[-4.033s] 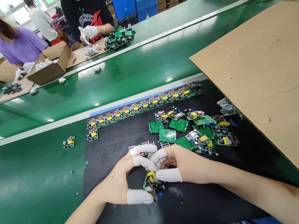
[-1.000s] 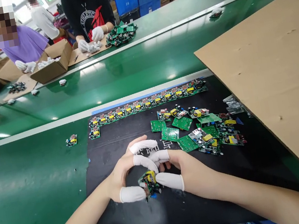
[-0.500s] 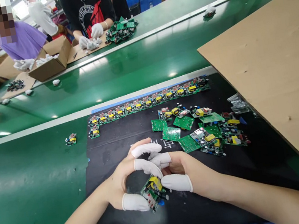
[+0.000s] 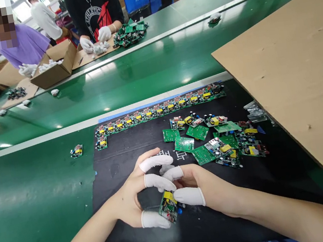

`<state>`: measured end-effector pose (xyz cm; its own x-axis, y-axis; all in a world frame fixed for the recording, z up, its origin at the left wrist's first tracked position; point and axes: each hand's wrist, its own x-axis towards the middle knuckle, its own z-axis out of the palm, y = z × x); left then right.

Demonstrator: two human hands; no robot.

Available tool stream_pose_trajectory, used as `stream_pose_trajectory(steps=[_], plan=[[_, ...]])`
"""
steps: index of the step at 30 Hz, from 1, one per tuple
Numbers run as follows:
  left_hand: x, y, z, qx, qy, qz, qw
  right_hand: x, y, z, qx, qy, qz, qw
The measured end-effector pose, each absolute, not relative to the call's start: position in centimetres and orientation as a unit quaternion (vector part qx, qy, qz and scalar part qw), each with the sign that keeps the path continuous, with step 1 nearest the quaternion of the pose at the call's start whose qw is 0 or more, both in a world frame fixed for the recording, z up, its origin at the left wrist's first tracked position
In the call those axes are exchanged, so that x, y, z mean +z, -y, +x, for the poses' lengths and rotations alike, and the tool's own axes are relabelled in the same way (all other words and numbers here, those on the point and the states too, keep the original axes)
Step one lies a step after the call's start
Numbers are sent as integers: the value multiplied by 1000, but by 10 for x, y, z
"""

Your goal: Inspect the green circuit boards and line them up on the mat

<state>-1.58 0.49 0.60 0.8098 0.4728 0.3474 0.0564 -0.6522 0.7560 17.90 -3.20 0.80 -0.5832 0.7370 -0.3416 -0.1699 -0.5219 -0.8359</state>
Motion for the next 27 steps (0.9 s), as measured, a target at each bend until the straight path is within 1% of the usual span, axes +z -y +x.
stream_pose_trajectory(steps=[6,11,21,24,27], plan=[[4,-3,-13,283,-156,887,329,7,31,179,797,380,-374,282],[3,-1,-15,304,-161,885,314,11,31,179,821,339,-341,306],[2,-2,-13,323,-172,894,260,6,32,180,789,385,-355,320],[2,-1,-11,322,-173,903,225,6,31,179,786,379,-372,318],[2,1,-11,327,-172,904,214,8,30,181,794,366,-364,320]])
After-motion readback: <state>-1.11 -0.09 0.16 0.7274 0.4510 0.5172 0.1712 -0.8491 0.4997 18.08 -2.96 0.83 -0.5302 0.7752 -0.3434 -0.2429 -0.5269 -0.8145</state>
